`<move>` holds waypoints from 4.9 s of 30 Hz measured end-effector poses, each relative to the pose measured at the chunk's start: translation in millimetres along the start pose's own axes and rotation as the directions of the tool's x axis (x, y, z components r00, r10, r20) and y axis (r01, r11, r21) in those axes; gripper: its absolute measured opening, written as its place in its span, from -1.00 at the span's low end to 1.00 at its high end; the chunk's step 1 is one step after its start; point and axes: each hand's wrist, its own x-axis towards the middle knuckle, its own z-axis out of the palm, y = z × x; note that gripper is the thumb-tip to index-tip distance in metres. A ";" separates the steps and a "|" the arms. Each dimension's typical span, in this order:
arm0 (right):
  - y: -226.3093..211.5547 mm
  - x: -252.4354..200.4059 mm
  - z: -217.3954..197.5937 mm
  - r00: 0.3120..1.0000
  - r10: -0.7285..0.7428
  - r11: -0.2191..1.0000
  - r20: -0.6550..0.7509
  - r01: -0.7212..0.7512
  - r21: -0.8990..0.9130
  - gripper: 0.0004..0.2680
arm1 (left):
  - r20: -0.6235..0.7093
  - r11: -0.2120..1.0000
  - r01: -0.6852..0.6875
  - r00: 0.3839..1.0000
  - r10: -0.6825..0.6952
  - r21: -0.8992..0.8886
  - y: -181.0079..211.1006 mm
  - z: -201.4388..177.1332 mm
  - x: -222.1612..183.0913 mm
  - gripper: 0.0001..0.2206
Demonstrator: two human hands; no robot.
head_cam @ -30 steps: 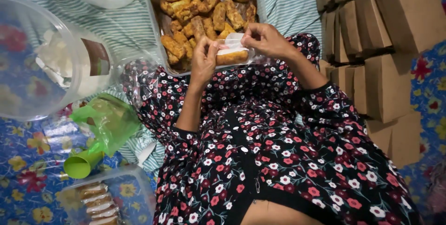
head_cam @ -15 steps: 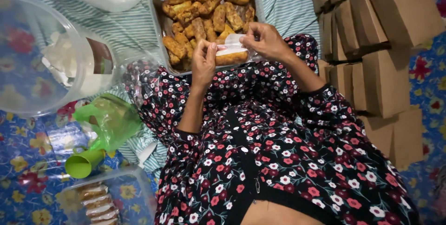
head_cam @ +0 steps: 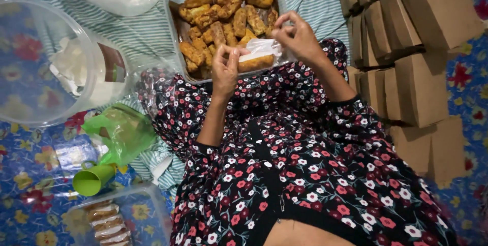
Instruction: Packaging fried food items and condiment packets into individual plastic bags
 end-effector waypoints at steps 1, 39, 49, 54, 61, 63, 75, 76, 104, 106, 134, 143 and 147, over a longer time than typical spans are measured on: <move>1.0 0.4 -0.6 0.995 0.020 0.997 -0.098 -0.012 0.077 -0.89 | -0.043 0.999 -0.044 0.998 0.045 0.031 2.6 -0.8 0.9 -0.86; 123.6 68.4 104.0 0.958 0.199 0.228 -0.205 0.158 0.961 -0.92 | -0.041 0.977 -0.141 0.988 0.149 0.163 -38.3 6.9 14.8 -0.74; 113.0 55.2 93.9 0.984 0.151 0.259 -0.093 0.051 0.965 -0.94 | 0.130 0.956 -0.076 0.991 0.040 0.284 -72.3 -7.8 9.1 -0.44; 112.6 44.6 87.2 0.999 -0.046 0.332 -0.012 0.027 0.943 -0.67 | 0.100 0.997 0.076 0.992 -0.073 -0.023 -81.3 -3.4 1.3 -0.47; 121.4 37.2 90.9 0.996 -0.090 0.485 0.023 0.023 0.874 -0.53 | 0.102 0.942 0.175 0.983 -0.152 -0.288 -62.4 -2.9 -4.5 -0.50; 125.8 38.2 94.1 0.998 -0.056 0.527 -0.016 0.043 0.849 -0.59 | 0.079 0.937 0.168 0.985 -0.151 -0.306 -48.7 -0.9 -6.1 -0.52; 109.1 20.3 112.0 0.997 0.027 0.331 -0.067 0.055 0.942 -0.83 | -0.031 0.975 -0.010 1.000 0.004 -0.221 -64.8 14.6 -9.2 -0.52; 102.2 18.3 113.2 0.993 -0.078 0.406 -0.088 0.112 0.907 -0.71 | -0.040 0.985 -0.055 0.998 0.049 -0.166 -54.9 19.5 -12.6 -0.55; 134.2 -16.4 56.2 0.937 -0.005 0.836 0.350 -0.188 0.516 -0.81 | 0.194 0.940 0.133 0.978 -0.074 -0.315 -35.5 -15.9 20.7 -0.84; 125.2 -24.1 54.1 0.929 0.005 0.833 0.370 -0.208 0.512 -0.80 | 0.214 0.923 0.121 0.976 -0.043 -0.365 -45.2 -13.2 22.9 -0.88; 80.7 -24.9 58.0 0.930 -0.151 0.989 0.334 0.144 0.043 -0.61 | -0.014 0.996 0.056 0.998 -0.055 0.065 -21.9 -17.6 22.1 -0.89; 80.1 -28.7 52.7 0.920 -0.208 0.978 0.333 0.198 0.064 -0.59 | -0.032 0.990 -0.012 0.999 0.008 -0.143 2.5 -10.4 19.0 -0.89; 68.5 -36.5 50.4 0.911 -0.200 0.977 0.362 0.211 0.008 -0.60 | -0.081 0.974 -0.052 0.996 0.035 -0.221 19.9 -20.0 24.7 -0.90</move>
